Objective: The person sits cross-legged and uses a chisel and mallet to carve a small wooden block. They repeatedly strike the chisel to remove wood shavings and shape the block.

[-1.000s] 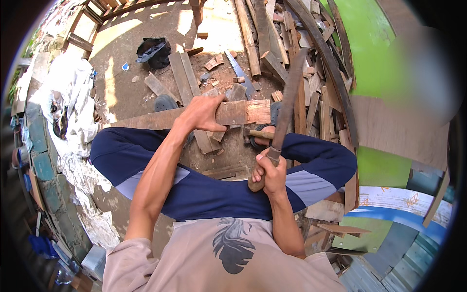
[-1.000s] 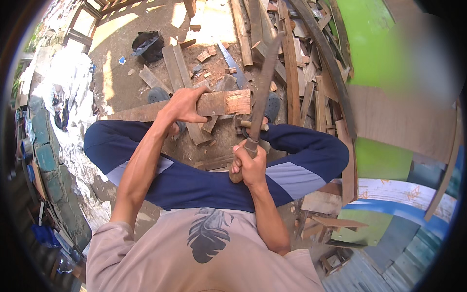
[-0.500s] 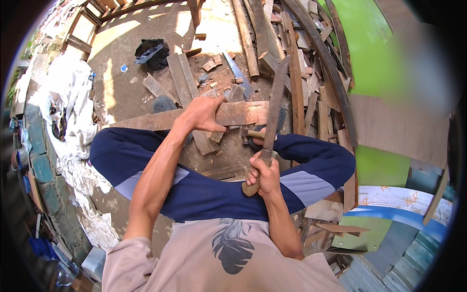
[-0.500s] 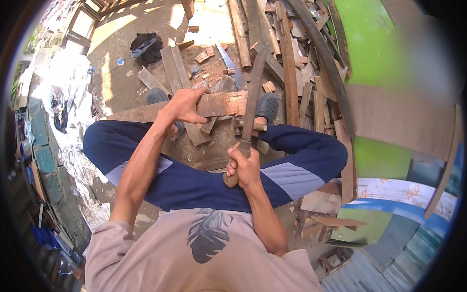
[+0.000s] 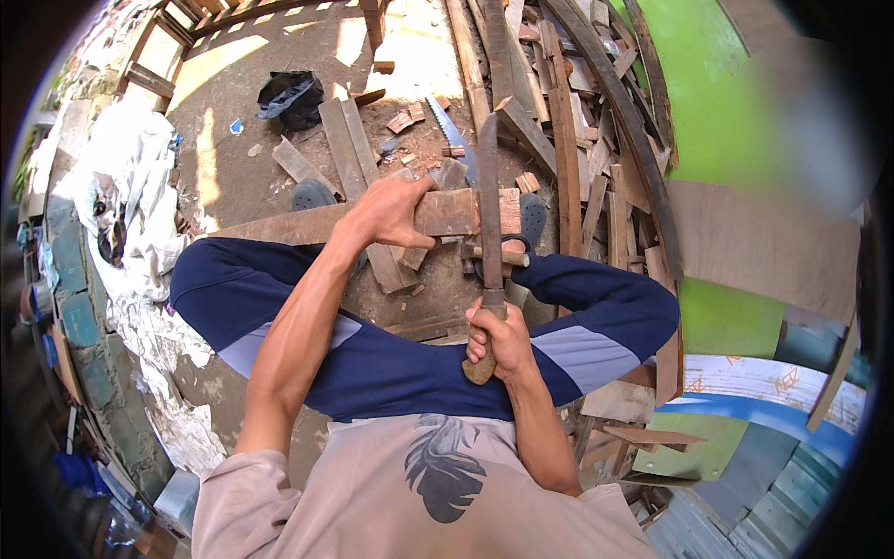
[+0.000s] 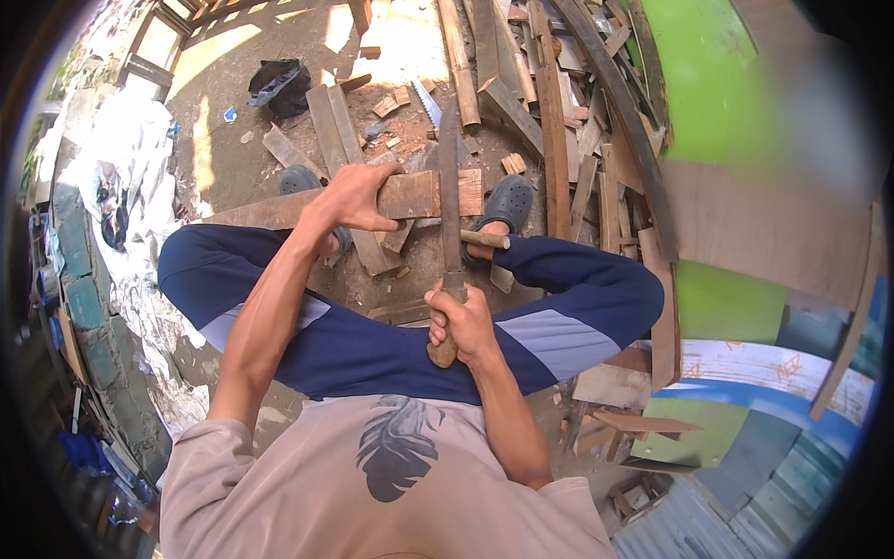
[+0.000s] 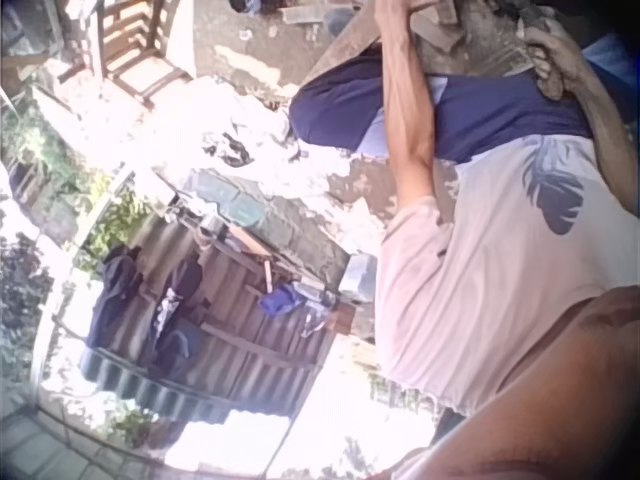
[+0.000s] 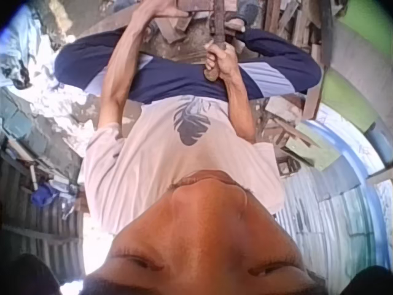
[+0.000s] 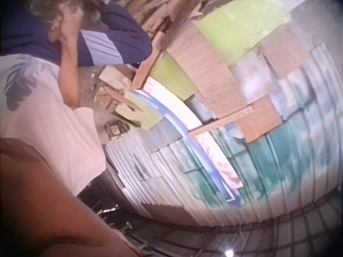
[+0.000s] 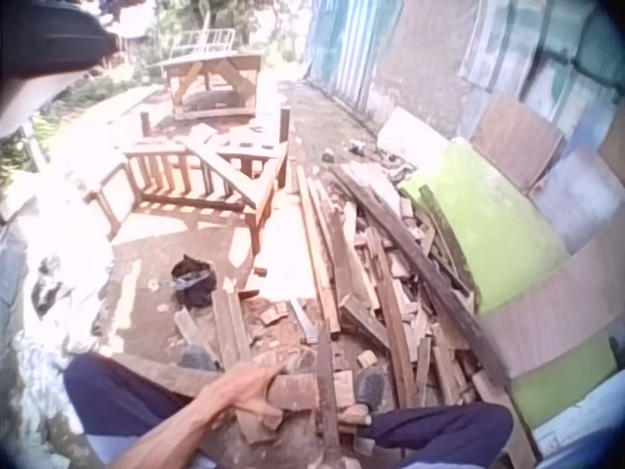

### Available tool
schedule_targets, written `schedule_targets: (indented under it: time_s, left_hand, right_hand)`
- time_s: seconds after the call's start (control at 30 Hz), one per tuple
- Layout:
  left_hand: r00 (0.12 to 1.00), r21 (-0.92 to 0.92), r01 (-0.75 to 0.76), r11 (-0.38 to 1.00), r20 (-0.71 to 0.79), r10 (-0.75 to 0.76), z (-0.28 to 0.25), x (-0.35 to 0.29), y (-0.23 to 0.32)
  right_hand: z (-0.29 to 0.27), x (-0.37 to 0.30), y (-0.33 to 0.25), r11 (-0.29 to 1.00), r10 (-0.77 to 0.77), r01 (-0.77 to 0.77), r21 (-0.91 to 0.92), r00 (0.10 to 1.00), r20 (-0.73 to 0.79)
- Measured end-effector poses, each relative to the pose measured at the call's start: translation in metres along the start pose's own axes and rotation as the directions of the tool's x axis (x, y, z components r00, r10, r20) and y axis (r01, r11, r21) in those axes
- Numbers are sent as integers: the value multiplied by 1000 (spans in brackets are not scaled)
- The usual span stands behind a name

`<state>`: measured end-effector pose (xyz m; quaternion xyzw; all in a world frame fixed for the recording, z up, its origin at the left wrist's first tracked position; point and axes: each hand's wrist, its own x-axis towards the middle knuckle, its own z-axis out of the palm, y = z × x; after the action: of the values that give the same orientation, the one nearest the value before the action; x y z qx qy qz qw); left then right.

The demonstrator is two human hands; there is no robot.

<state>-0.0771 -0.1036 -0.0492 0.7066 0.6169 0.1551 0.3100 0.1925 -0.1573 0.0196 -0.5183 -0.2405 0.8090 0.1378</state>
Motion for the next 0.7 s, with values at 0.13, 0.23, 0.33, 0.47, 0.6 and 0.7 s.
schedule_targets:
  time_s: [0.13,0.23,0.33,0.47,0.6,0.7]
  left_hand:
    - [997,28,-39,999,-59,41,2,0,-5]
    - [999,4,-25,1000,-47,25,0,-1,-2]
    - [999,5,-23,1000,-37,23,6,-3,-3]
    - [998,6,-21,1000,-60,21,3,-2,-1]
    - [997,13,-26,1000,-74,27,2,-2,2]
    - [993,14,-57,998,-107,58,4,-4,-2]
  right_hand:
    - [-14,-2,-4,918,-324,336,209,942,-91]
    - [-10,3,0,1000,-21,22,13,999,-32]
    - [-9,-6,-3,995,-76,82,53,991,-114]
    - [-18,0,1,966,-176,183,181,983,-51]
    - [-14,-6,-8,998,-64,64,-11,998,1]
    - [-13,4,-7,947,-269,277,162,961,-68]
